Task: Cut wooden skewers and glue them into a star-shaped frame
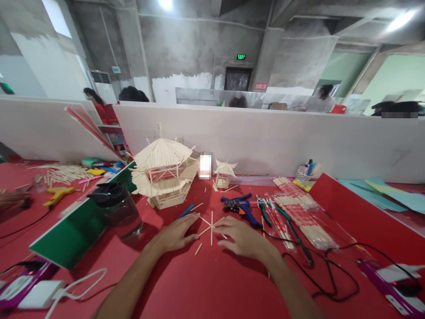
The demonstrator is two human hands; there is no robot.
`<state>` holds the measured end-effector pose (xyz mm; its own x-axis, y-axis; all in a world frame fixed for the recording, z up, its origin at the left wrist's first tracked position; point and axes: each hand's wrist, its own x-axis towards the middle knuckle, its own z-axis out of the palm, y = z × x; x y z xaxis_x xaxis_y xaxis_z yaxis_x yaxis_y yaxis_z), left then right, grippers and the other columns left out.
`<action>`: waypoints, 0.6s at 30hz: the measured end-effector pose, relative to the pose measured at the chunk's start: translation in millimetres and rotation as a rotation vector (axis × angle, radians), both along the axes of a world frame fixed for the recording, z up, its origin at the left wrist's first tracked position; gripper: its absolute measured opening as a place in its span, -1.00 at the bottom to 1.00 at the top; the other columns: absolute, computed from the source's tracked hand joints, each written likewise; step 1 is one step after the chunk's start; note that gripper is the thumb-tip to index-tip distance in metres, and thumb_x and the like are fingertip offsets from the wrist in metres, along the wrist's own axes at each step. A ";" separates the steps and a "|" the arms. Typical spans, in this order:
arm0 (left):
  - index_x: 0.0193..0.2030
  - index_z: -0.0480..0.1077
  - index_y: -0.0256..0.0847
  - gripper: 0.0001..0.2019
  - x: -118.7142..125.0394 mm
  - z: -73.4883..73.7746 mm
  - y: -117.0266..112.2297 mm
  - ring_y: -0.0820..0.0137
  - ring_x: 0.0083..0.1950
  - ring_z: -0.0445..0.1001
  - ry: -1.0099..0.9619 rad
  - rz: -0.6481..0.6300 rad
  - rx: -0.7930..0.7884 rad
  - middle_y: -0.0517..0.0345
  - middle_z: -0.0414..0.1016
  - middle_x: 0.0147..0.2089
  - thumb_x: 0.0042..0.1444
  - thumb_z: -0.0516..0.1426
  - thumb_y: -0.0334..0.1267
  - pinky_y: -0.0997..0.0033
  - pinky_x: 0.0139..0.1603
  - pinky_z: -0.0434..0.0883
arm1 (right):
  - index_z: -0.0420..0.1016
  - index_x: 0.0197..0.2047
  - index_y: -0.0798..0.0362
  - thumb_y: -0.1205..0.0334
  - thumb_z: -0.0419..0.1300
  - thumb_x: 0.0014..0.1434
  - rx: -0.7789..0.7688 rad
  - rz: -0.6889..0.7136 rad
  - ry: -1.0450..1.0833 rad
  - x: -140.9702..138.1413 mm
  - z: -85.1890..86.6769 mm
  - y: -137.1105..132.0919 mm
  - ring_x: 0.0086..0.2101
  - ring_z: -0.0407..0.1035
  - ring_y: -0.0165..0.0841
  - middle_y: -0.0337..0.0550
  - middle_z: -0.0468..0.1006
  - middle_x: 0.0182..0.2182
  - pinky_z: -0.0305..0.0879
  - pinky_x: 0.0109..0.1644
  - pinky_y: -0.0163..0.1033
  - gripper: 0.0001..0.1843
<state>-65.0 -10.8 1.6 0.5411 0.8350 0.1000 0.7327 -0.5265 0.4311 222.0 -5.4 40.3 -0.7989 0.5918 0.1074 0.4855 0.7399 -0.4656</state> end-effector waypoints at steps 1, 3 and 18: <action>0.41 0.11 -0.19 -0.33 -0.2 -1.2 0.5 0.09 0.40 0.18 0.000 -0.003 0.004 -0.13 0.17 0.41 0.27 0.05 0.12 0.05 0.37 0.20 | 0.49 0.13 -0.07 0.12 0.12 0.33 0.006 0.036 -0.018 -4.9 2.2 -4.1 0.07 0.32 -0.25 -0.11 0.50 0.08 0.18 0.20 -0.18 -0.66; 0.41 0.10 -0.20 -0.32 -0.6 -2.7 1.1 0.10 0.40 0.17 0.001 -0.010 0.007 -0.13 0.16 0.41 0.27 0.04 0.12 0.05 0.37 0.19 | 0.54 0.07 -0.06 0.12 0.10 0.34 0.026 0.074 -0.069 -12.5 4.0 -10.5 0.02 0.35 -0.25 -0.12 0.54 0.03 0.22 0.13 -0.19 -0.69; 0.40 0.13 -0.19 -0.34 2.0 4.5 -0.5 0.08 0.41 0.16 0.013 0.010 -0.006 -0.12 0.16 0.41 0.27 0.05 0.11 0.05 0.38 0.19 | 0.58 -0.04 -0.09 0.15 0.12 0.33 0.063 0.084 -0.113 -10.6 0.1 -10.5 -0.04 0.39 -0.26 -0.19 0.56 -0.02 0.24 0.05 -0.22 -0.77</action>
